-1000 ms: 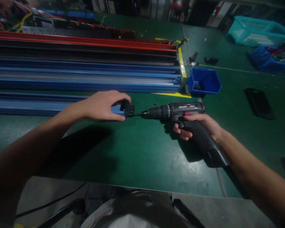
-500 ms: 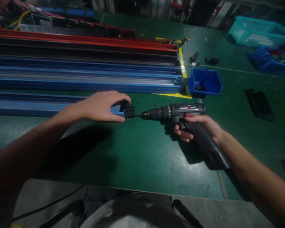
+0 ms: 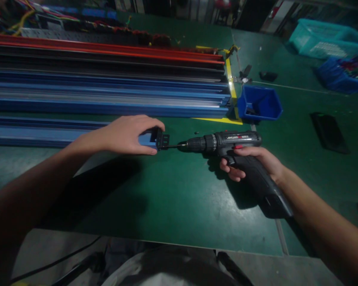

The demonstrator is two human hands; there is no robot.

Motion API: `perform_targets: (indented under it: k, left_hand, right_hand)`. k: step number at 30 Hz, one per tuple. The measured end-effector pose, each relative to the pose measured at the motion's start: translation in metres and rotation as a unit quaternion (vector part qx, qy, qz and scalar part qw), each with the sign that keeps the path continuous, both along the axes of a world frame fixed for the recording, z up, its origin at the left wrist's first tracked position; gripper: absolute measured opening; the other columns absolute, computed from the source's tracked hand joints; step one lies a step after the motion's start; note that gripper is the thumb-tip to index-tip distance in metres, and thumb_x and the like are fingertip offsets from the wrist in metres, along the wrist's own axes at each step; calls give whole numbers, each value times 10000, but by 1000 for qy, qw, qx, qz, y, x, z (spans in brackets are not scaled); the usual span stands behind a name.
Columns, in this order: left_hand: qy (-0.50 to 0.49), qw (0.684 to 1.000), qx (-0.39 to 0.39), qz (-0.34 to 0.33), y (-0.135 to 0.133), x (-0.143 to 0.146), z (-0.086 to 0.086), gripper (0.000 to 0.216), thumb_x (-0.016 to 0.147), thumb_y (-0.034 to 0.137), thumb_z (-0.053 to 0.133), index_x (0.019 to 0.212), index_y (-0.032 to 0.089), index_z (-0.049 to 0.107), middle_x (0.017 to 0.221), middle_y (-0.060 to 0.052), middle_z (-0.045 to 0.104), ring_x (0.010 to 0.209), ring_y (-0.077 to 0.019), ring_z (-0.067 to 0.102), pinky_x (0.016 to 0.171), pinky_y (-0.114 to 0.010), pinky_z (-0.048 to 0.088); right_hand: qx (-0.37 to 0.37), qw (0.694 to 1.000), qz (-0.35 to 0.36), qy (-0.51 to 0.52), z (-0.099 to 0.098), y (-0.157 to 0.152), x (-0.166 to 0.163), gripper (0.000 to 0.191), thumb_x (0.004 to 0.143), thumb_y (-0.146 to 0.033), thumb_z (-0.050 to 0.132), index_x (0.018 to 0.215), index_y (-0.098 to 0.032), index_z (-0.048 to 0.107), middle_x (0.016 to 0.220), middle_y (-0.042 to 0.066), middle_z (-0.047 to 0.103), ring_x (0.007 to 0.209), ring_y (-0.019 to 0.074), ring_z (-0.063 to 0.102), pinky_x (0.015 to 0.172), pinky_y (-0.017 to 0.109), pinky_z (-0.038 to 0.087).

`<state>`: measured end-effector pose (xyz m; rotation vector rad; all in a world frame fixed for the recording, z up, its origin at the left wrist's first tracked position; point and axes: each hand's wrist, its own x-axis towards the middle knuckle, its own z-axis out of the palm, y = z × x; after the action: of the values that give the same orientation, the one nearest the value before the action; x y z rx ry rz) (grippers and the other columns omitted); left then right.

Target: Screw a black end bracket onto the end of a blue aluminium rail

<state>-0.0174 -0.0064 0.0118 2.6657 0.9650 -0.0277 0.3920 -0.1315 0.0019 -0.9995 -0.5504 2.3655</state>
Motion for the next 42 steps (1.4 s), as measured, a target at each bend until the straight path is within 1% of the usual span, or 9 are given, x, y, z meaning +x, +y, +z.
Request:
perform_targets:
  k: [2,7,12,18,21,26,30,37,42]
  left_hand:
    - [1,1000,-1,3,0,0,-1,792,892,781,670,1522,306,601,1511,-87,677,1351,-352,646,1112,-437,498]
    - [8,1000,-8,5,0,1,0,801,887,783,674,1524,302,607,1507,-88,682,1355,-359,640,1120,-441,495]
    - [10,1000,-10,11,-1,3,2,787,876,768,680,1509,305,616,1491,-85,692,1344,-354,646,1130,-443,490]
    - [4,1000,-10,9,-1,2,1,778,882,773,683,1509,318,613,1499,-79,689,1349,-355,645,1119,-439,487]
    - [2,1000,-8,7,-1,1,0,761,889,753,695,1513,327,609,1501,-71,685,1348,-350,648,1110,-429,491]
    - [1,1000,-5,3,0,2,0,780,888,769,684,1524,322,613,1498,-77,686,1347,-358,648,1103,-425,495]
    - [5,1000,-6,4,-1,2,1,779,892,768,678,1524,318,608,1504,-82,683,1348,-359,648,1099,-428,498]
    - [1,1000,-3,-2,0,0,-1,762,904,749,684,1520,309,601,1492,-84,686,1343,-350,652,1114,-427,490]
    - [-1,1000,-3,-1,0,0,0,772,903,765,682,1519,307,604,1505,-83,680,1353,-344,646,1118,-418,488]
  right_hand:
    - [4,1000,1,1,0,0,1,331,947,-329,720,1156,-71,724,955,136,746,611,124,582,663,287,553]
    - [4,1000,9,6,-2,1,2,321,969,-345,709,1120,-64,748,954,135,747,622,124,602,678,280,570]
    - [-1,1000,14,11,-4,1,3,370,947,-368,741,1088,-27,769,941,148,742,611,125,599,671,285,583]
    - [4,1000,7,-25,-2,0,3,338,949,-377,729,1123,-86,739,943,123,745,590,124,572,649,309,566]
    - [9,1000,8,-15,-3,1,3,339,953,-374,727,1126,-82,732,954,126,746,596,128,576,646,310,573]
    - [14,1000,20,7,-3,2,2,319,961,-380,738,1057,-76,739,950,123,741,610,117,575,670,298,577]
    - [16,1000,20,2,-2,2,1,310,964,-371,727,1080,-84,739,954,117,737,605,119,564,667,305,574]
    - [16,1000,16,12,-3,1,1,346,953,-368,752,1090,-51,770,943,128,760,607,116,585,672,286,572]
    - [17,1000,11,10,-5,1,3,333,976,-357,715,1149,-74,744,981,133,766,616,128,588,671,299,563]
